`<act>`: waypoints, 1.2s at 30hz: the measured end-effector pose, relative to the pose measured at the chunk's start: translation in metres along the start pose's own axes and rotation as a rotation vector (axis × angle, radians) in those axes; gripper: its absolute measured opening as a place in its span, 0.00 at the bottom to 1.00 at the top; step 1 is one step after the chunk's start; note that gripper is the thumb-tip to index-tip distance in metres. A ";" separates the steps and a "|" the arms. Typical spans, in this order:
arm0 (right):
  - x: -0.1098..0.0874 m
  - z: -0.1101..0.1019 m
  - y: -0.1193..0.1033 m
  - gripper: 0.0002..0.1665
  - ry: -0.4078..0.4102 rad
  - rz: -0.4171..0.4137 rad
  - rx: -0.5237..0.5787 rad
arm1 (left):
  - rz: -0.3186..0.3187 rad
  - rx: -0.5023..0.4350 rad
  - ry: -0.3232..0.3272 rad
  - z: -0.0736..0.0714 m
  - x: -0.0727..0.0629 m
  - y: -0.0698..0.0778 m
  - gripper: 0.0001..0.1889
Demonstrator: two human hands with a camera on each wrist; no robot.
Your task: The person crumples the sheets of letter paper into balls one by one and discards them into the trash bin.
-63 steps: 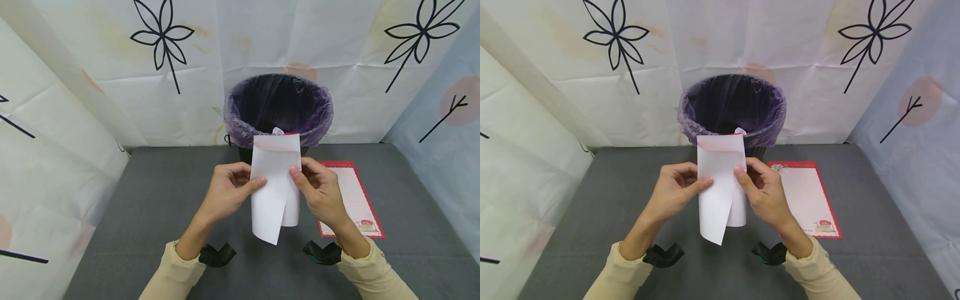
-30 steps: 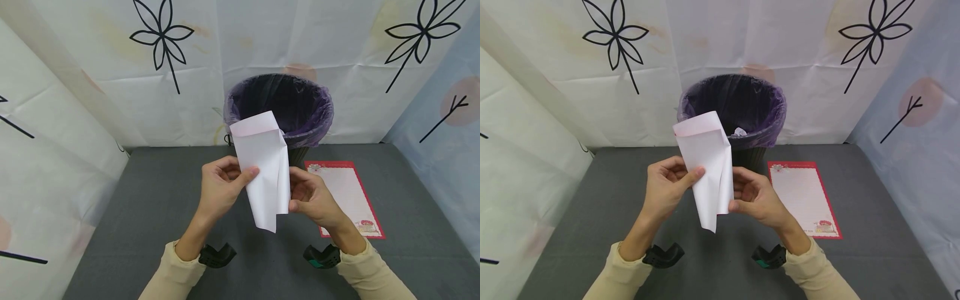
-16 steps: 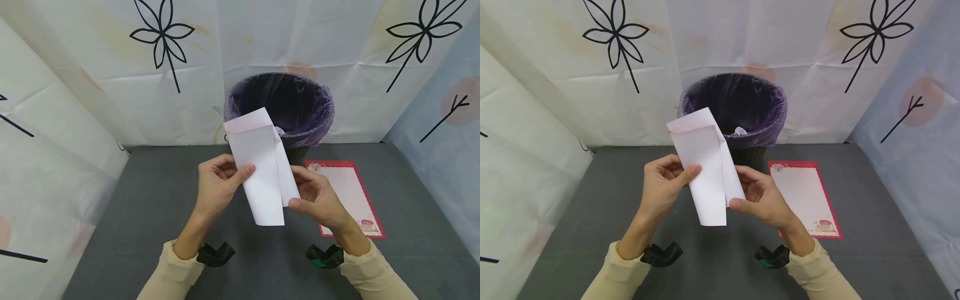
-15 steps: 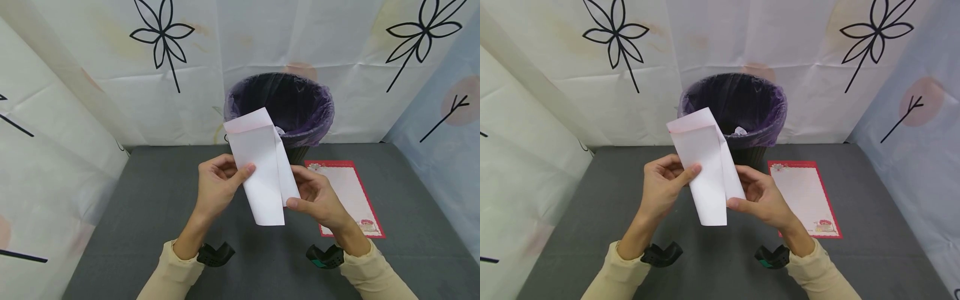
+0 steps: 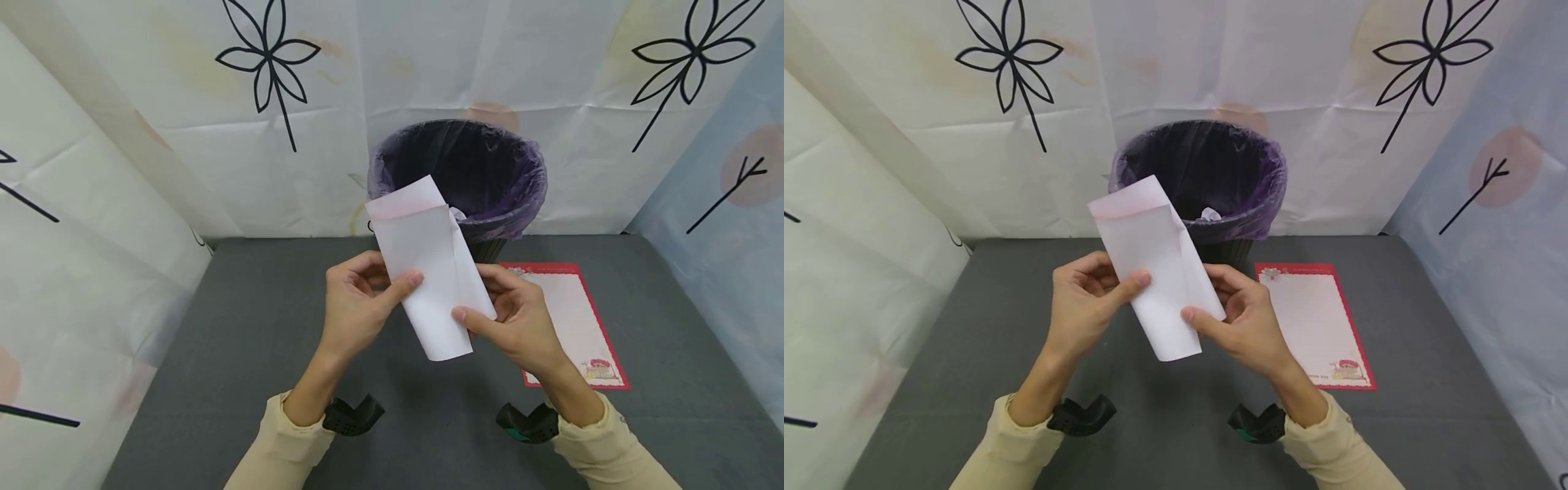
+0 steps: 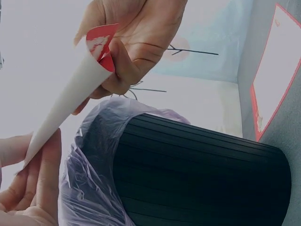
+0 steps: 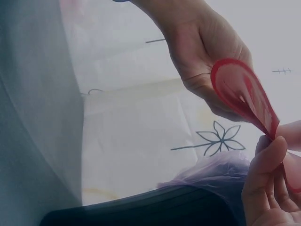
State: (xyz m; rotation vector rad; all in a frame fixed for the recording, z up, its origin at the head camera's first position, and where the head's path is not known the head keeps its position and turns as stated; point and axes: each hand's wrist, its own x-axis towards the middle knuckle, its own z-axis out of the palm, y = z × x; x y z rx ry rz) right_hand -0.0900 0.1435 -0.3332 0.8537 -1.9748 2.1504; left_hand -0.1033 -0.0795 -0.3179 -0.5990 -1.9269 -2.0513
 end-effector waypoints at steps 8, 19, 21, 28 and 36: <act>0.000 0.000 0.000 0.31 0.035 -0.026 -0.043 | -0.051 -0.013 -0.086 0.000 -0.001 0.001 0.23; 0.001 -0.022 0.007 0.26 -0.303 -0.138 0.405 | -0.086 -0.109 -0.053 -0.006 0.003 0.003 0.25; 0.002 -0.025 0.010 0.27 -0.367 -0.139 0.496 | -0.112 -0.139 -0.064 -0.006 0.003 0.004 0.26; 0.004 -0.025 0.019 0.27 -0.367 -0.106 0.566 | -0.160 -0.191 -0.082 -0.005 0.003 0.004 0.27; 0.004 -0.016 0.021 0.34 -0.293 -0.022 0.451 | -0.124 -0.110 -0.049 0.000 0.003 0.004 0.24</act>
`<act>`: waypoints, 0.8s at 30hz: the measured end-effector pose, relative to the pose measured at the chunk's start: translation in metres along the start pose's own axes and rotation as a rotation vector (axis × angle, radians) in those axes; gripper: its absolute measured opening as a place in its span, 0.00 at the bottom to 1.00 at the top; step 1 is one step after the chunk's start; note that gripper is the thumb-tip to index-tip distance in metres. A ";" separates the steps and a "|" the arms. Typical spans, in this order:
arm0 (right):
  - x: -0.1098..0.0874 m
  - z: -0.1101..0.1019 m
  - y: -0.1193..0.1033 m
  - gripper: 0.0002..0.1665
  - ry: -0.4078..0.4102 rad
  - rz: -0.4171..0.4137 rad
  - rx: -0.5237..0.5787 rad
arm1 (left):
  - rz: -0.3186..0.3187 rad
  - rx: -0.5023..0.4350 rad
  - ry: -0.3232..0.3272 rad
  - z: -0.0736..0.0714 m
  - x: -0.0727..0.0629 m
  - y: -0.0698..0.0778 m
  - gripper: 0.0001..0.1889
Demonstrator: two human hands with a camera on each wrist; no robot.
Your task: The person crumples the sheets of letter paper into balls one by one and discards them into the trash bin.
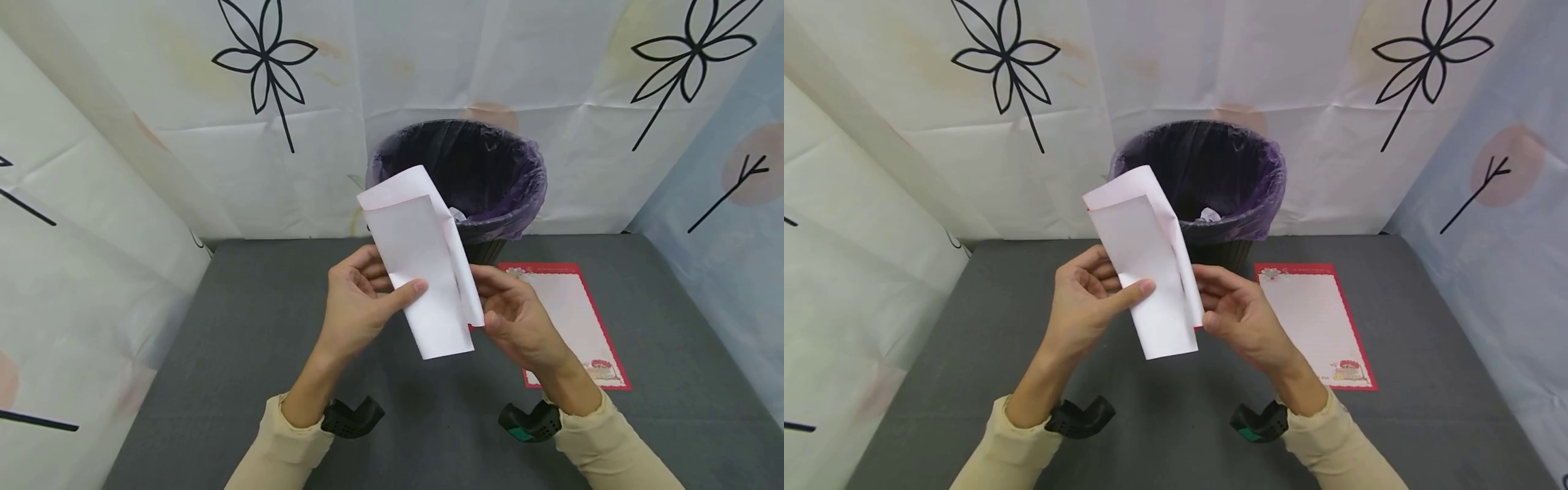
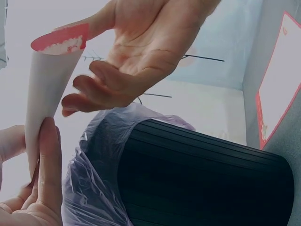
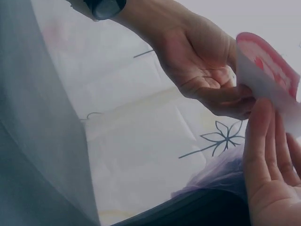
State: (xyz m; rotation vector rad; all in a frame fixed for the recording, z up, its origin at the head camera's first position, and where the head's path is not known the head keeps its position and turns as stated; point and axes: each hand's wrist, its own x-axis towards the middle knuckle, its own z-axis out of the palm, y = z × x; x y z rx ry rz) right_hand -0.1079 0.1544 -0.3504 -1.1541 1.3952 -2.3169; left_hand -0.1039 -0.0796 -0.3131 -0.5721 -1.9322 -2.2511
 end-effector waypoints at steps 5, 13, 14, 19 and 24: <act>0.002 0.004 -0.001 0.31 0.036 0.060 -0.026 | 0.033 0.040 0.013 0.003 0.000 0.001 0.23; 0.005 0.012 -0.005 0.21 0.100 0.086 -0.084 | 0.063 0.065 0.006 0.004 -0.001 0.000 0.23; 0.005 0.012 -0.006 0.20 0.106 0.084 -0.094 | 0.065 0.065 0.005 0.004 -0.001 0.000 0.23; 0.007 0.016 -0.005 0.15 0.144 0.074 -0.121 | 0.078 0.066 -0.002 0.005 -0.001 0.000 0.23; 0.008 0.017 -0.005 0.13 0.178 0.080 -0.147 | 0.092 0.078 -0.012 0.006 -0.001 0.001 0.23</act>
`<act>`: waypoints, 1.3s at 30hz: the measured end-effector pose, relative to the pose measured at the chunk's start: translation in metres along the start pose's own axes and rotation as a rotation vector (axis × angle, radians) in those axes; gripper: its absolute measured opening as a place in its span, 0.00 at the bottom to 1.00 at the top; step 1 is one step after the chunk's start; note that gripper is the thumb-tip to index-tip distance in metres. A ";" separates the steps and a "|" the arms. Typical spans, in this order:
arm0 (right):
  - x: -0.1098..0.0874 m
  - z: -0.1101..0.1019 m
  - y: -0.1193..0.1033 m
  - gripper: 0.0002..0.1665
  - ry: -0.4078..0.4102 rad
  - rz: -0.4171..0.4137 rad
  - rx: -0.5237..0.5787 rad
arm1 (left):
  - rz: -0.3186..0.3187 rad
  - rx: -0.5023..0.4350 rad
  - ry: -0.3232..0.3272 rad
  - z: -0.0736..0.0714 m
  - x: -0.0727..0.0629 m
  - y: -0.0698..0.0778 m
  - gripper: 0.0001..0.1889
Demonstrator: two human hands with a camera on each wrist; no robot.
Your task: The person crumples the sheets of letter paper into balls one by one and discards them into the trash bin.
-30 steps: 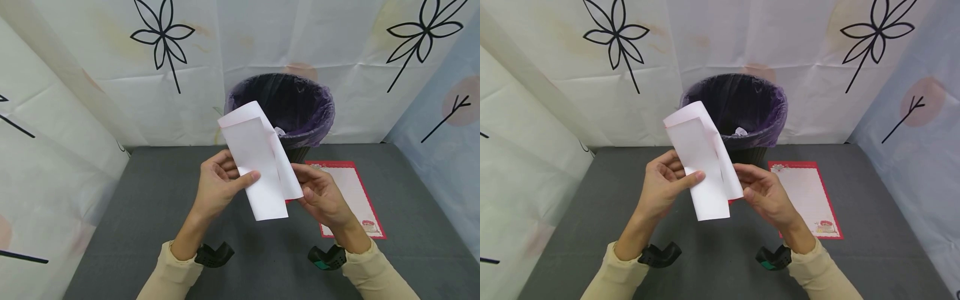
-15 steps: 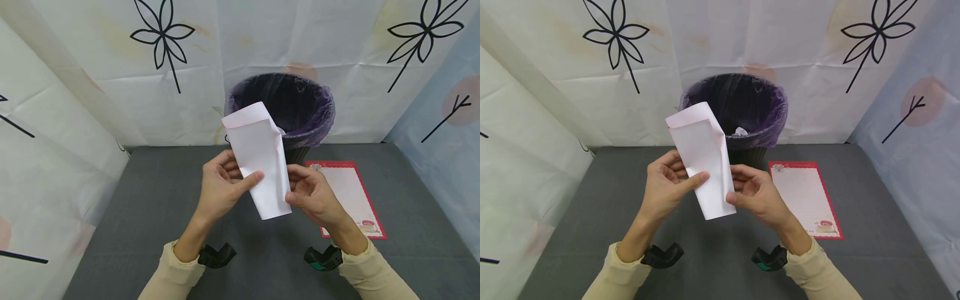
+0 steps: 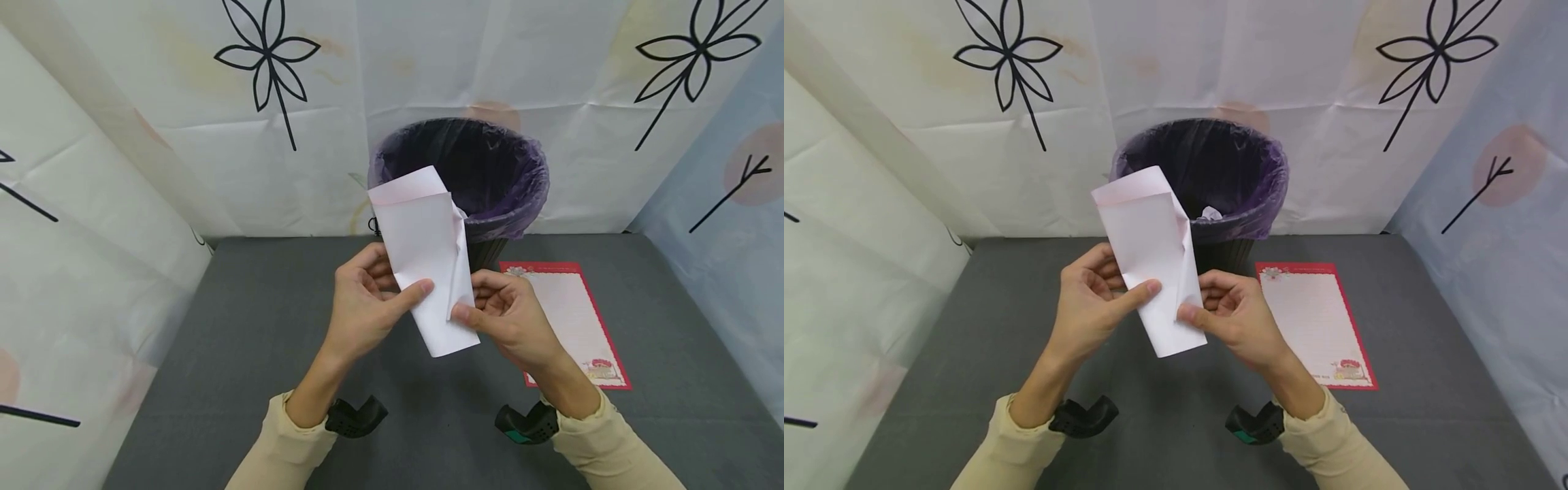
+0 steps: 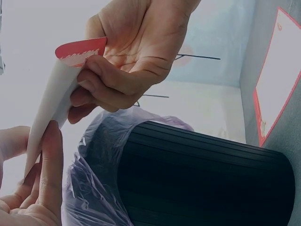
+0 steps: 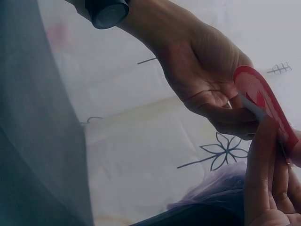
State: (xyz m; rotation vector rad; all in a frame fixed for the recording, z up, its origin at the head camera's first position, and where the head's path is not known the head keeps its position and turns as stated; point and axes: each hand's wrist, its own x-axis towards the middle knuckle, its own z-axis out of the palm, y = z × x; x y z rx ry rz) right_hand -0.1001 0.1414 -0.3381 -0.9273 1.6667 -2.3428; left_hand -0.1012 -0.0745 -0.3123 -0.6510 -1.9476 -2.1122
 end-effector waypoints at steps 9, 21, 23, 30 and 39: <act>0.001 -0.002 -0.001 0.16 0.045 0.031 -0.042 | 0.020 0.017 -0.076 -0.005 0.002 0.002 0.20; 0.000 0.000 -0.003 0.24 0.057 0.056 -0.006 | 0.061 -0.042 -0.063 -0.005 0.003 -0.006 0.16; 0.000 0.000 -0.003 0.24 0.054 0.054 -0.005 | 0.059 -0.050 -0.059 -0.004 0.002 -0.006 0.16; -0.001 -0.002 -0.003 0.24 0.072 0.052 -0.025 | 0.045 -0.110 -0.143 -0.005 0.001 -0.003 0.17; 0.000 -0.004 -0.004 0.24 0.061 0.030 -0.015 | -0.123 -0.284 -0.182 -0.009 0.003 0.003 0.47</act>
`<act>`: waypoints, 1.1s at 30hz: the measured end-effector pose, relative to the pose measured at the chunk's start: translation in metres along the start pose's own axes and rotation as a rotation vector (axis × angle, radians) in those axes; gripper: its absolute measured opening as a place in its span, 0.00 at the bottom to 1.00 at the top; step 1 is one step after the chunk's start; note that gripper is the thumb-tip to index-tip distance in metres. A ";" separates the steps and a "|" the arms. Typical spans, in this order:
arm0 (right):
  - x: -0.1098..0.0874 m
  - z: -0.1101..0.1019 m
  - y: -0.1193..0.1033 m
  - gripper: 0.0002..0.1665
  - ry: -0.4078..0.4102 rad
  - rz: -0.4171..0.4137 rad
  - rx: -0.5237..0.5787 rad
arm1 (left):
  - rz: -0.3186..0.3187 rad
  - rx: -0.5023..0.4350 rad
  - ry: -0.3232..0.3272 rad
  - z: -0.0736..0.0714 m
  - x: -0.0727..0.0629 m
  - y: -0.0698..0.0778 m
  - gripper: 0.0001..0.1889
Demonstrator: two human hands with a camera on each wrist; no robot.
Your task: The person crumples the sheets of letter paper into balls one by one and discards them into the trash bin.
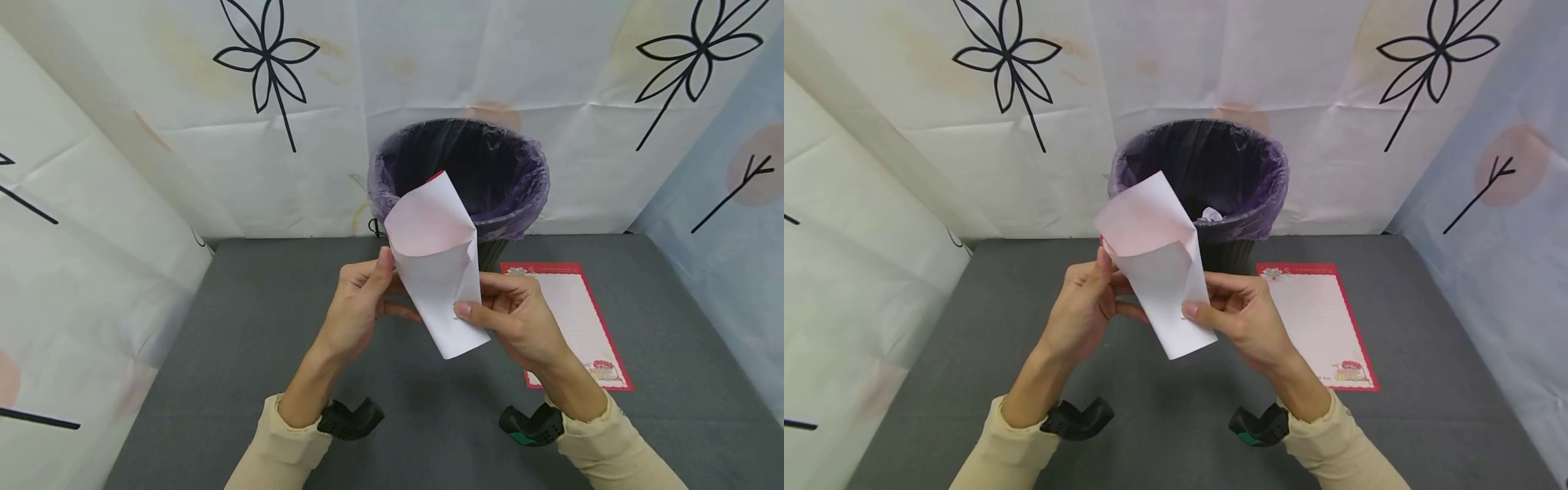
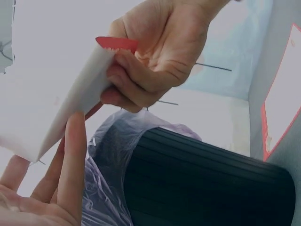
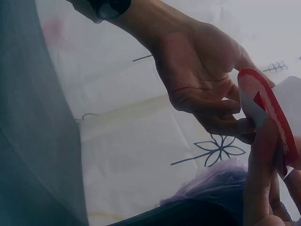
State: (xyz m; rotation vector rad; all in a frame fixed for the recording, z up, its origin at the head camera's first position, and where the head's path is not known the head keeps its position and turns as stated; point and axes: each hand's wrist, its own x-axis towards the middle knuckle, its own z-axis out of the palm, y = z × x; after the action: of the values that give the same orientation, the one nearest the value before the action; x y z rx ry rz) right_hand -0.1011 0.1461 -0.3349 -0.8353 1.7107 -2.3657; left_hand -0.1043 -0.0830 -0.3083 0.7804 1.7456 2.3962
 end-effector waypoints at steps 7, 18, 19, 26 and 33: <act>-0.001 -0.001 0.000 0.24 -0.003 -0.006 -0.054 | -0.020 0.000 0.022 0.001 0.000 0.002 0.45; -0.001 -0.002 -0.002 0.24 0.003 0.022 -0.079 | -0.009 0.097 0.055 0.002 -0.001 0.001 0.40; -0.001 -0.002 -0.002 0.23 0.002 0.022 -0.083 | -0.004 0.112 0.061 0.003 -0.001 0.001 0.40; -0.002 0.000 -0.005 0.24 -0.014 -0.004 -0.116 | -0.002 0.190 0.097 0.003 -0.003 0.000 0.35; -0.003 0.002 -0.008 0.25 -0.037 -0.015 -0.140 | 0.015 0.259 0.141 0.006 -0.002 -0.001 0.20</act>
State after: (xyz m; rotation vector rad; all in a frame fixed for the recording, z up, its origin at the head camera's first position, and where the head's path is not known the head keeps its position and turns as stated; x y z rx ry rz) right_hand -0.0961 0.1480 -0.3286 -0.9088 1.8794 -2.2452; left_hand -0.1002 -0.0781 -0.3080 0.6645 2.1439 2.3143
